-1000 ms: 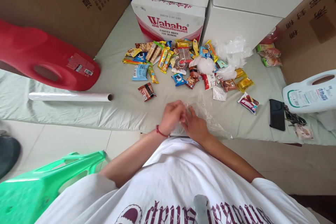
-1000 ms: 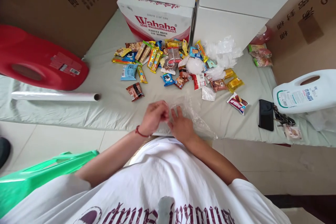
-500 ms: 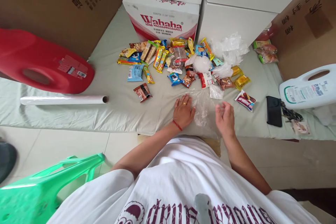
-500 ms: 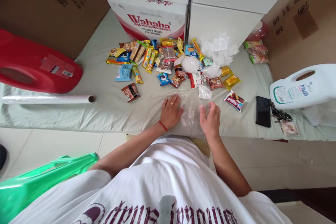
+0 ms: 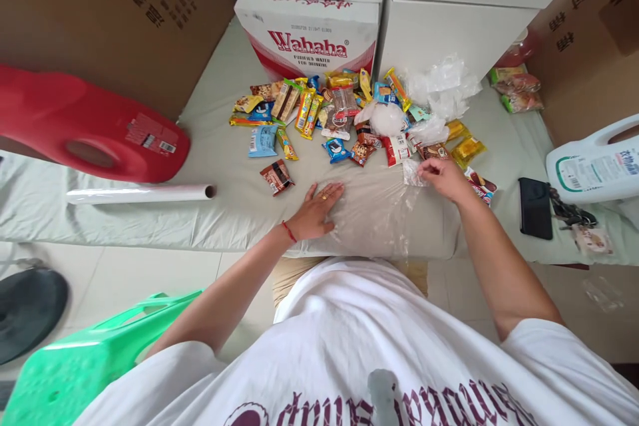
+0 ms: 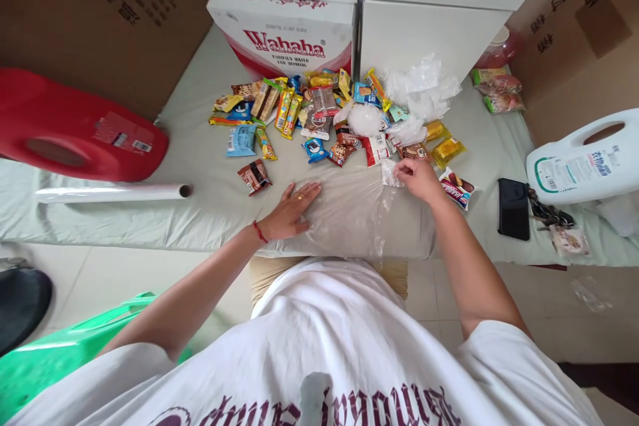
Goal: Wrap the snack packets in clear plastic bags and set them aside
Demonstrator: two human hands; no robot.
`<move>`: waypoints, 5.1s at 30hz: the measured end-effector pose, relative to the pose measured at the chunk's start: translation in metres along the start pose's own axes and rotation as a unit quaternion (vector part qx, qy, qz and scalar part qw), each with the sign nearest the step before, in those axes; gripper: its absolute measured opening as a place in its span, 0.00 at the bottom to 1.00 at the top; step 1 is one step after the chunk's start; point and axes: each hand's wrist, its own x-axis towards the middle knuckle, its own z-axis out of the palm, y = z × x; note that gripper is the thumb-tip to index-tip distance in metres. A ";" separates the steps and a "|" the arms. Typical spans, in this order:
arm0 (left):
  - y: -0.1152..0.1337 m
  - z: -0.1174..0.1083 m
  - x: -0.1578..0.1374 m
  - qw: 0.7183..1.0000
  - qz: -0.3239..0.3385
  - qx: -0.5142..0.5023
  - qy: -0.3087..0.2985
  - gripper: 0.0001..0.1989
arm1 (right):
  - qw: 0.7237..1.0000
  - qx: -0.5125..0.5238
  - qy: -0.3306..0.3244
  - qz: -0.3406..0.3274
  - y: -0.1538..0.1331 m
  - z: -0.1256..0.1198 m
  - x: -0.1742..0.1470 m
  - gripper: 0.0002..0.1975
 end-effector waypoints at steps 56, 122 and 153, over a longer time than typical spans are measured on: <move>0.008 0.019 -0.002 0.969 -0.127 0.077 0.200 0.27 | 0.943 0.001 -0.212 -0.255 -0.103 0.085 -0.047 0.30; -0.001 0.018 -0.007 0.974 -0.107 0.036 0.198 0.27 | 0.921 -0.137 -0.259 -0.258 -0.119 0.084 0.007 0.21; 0.050 0.010 -0.018 0.943 0.084 0.117 0.301 0.14 | 0.914 -0.315 -0.145 -0.209 -0.117 0.110 0.054 0.22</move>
